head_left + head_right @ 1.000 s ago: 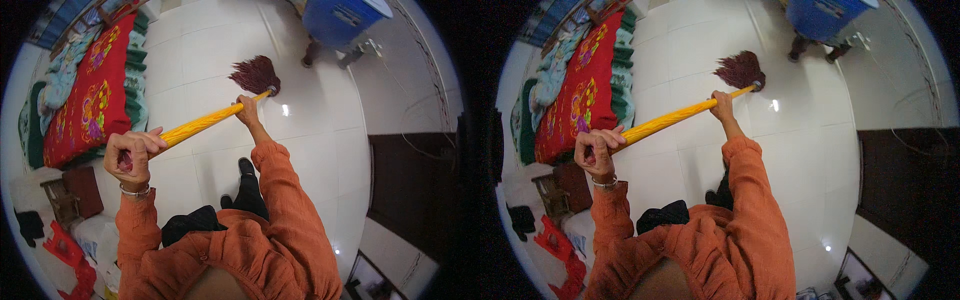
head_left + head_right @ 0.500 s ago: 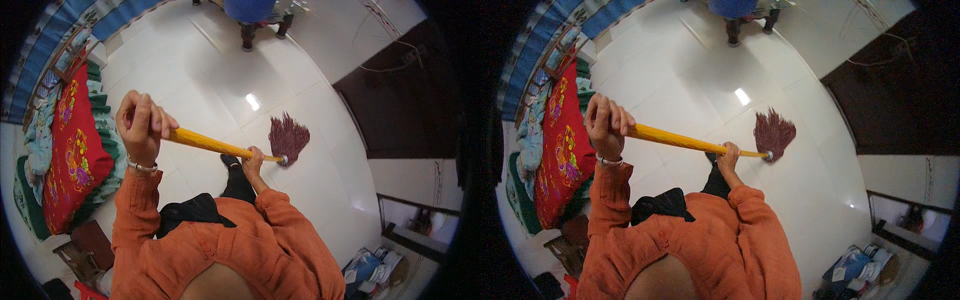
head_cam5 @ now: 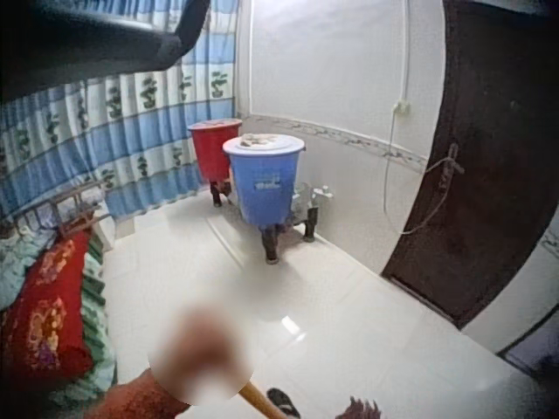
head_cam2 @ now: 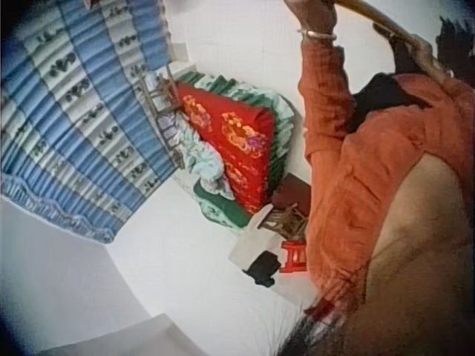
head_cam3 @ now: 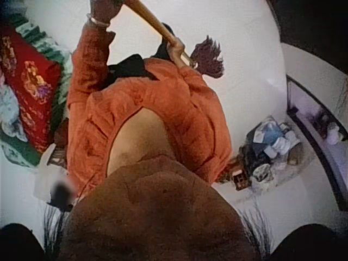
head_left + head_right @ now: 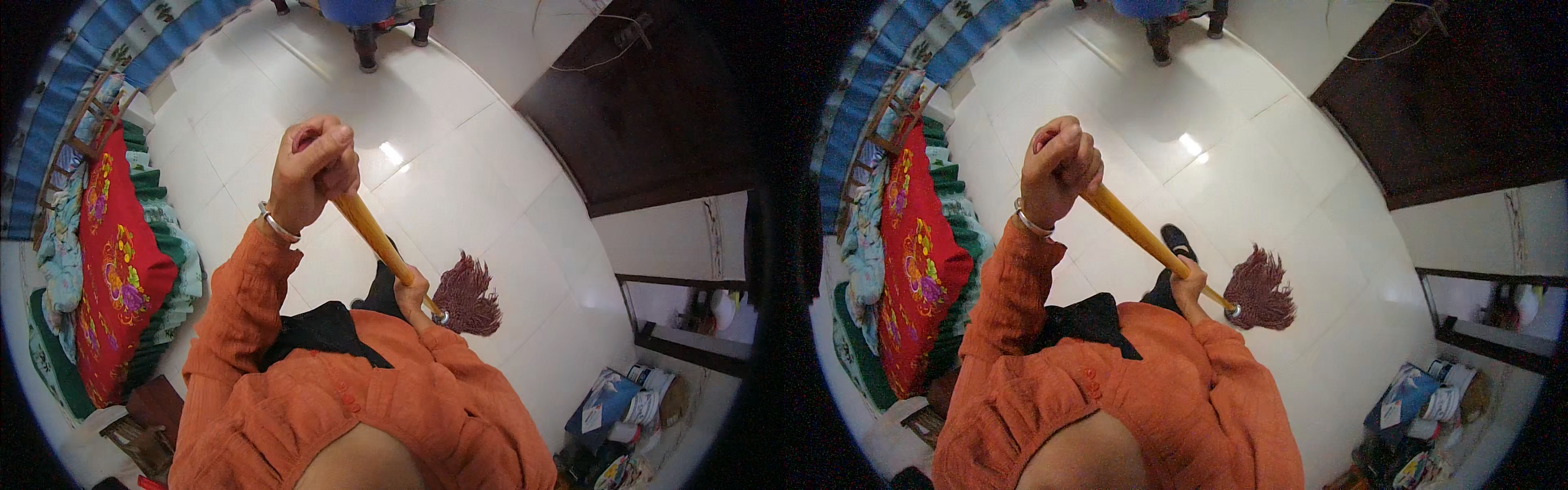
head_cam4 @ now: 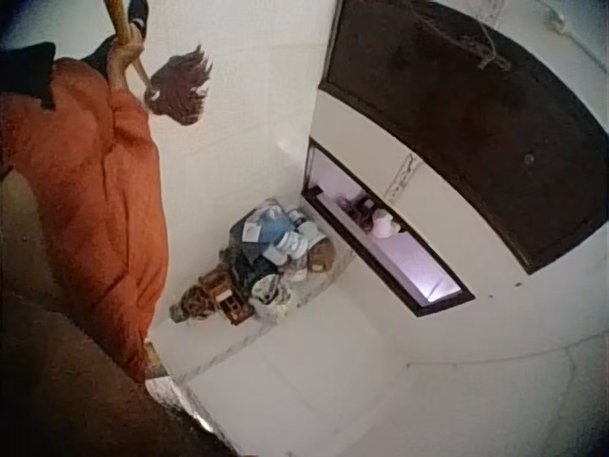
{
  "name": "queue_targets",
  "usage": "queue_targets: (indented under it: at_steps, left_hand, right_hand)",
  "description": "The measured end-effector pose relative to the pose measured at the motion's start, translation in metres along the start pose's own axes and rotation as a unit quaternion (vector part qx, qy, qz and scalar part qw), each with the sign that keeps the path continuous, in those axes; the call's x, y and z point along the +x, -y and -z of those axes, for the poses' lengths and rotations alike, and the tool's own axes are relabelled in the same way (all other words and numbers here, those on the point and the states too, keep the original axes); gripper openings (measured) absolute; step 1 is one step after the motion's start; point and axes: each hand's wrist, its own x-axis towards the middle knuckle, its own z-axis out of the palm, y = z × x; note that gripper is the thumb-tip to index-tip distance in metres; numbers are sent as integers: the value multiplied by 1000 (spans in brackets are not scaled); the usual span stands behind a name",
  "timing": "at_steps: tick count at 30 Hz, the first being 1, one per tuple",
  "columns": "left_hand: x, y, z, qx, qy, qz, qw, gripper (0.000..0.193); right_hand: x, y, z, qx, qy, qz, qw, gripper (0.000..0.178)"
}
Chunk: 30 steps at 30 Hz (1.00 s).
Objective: The person mops the tiled floor of a bedroom using a yellow-handled string mop. They move the mop back and forth across the floor, navigating around furniture such as a bed with a red floral cover, a glass table, and a blue bucket.
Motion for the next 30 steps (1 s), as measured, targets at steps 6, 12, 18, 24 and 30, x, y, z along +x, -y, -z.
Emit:
queue_targets:
  at_steps: [6,12,18,24,30]
  left_hand:
    - [31,-8,-10,-56,138,-43,988,30]
    - [89,-5,1,-50,195,-139,969,30]
    - [146,4,4,43,130,-113,984,30]
    - [190,55,17,176,87,-136,971,29]
    - [214,116,28,270,13,-115,956,26]
  right_hand:
    - [53,-7,-11,-110,-52,52,991,17]
    - [156,-11,-35,-94,-77,64,991,15]
    - [302,-51,-79,-53,-117,72,989,14]
    - [437,-101,-155,-44,-119,67,990,19]
    - [545,-157,-221,173,50,6,984,35]
